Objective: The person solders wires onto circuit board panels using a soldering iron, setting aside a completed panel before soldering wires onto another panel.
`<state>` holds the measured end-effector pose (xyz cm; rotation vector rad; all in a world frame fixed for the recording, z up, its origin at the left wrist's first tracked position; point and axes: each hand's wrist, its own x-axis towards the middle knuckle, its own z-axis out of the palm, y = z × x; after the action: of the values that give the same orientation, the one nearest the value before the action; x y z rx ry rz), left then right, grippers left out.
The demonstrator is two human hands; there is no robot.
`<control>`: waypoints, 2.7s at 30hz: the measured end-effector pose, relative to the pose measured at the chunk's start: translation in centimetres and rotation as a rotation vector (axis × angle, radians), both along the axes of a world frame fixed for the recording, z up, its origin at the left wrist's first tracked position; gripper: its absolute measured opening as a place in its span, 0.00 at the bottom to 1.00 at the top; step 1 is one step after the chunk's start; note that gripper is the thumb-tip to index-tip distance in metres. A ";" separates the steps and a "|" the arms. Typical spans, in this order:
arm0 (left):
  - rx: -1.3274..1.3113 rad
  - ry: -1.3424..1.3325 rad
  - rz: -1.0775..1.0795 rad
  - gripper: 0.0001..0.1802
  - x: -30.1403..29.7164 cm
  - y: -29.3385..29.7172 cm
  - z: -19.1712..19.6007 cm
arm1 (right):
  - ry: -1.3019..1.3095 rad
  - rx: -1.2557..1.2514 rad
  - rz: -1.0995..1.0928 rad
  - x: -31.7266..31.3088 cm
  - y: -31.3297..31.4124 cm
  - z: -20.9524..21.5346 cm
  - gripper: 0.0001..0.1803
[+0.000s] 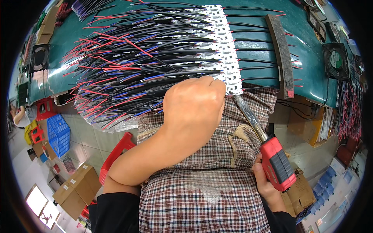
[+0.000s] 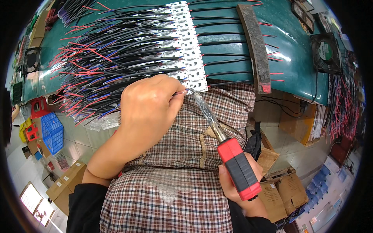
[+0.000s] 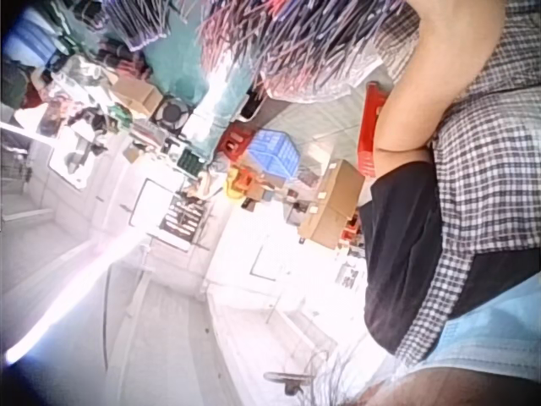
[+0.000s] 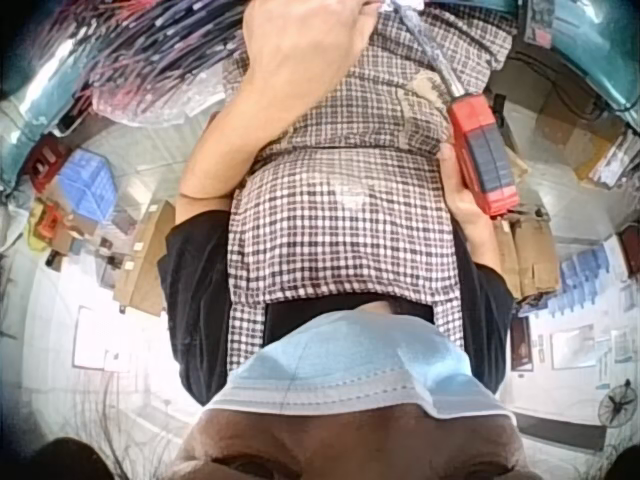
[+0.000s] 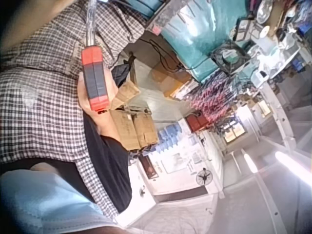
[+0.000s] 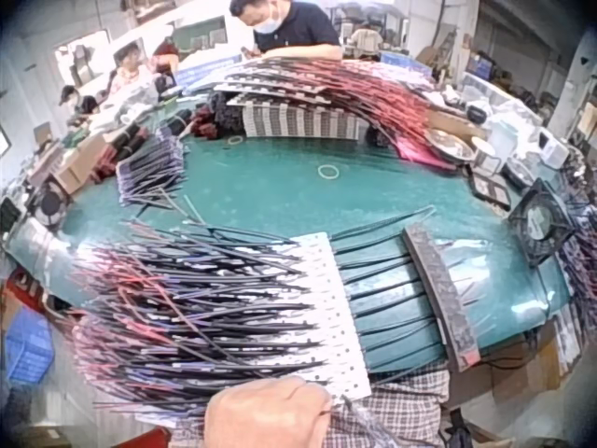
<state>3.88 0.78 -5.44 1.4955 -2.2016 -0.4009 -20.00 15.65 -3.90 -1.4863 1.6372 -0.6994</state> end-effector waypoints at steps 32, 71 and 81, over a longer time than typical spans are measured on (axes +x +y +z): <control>-0.113 -0.001 0.041 0.09 -1.0 1.2 -1.5 | 0.063 -0.024 0.117 -0.2 -0.3 -0.6 0.07; -0.363 -0.382 0.409 0.21 14.9 -14.1 12.7 | -0.286 -0.288 -0.403 -2.1 -5.9 0.5 0.13; -0.027 -0.221 -0.238 0.48 6.8 -6.4 11.2 | 0.046 -0.451 -0.326 -4.0 -10.8 -0.6 0.29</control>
<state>10.65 -5.60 5.79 1.3221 -2.5603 -0.2892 -24.03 4.80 -4.55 -1.5588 1.8621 -1.2917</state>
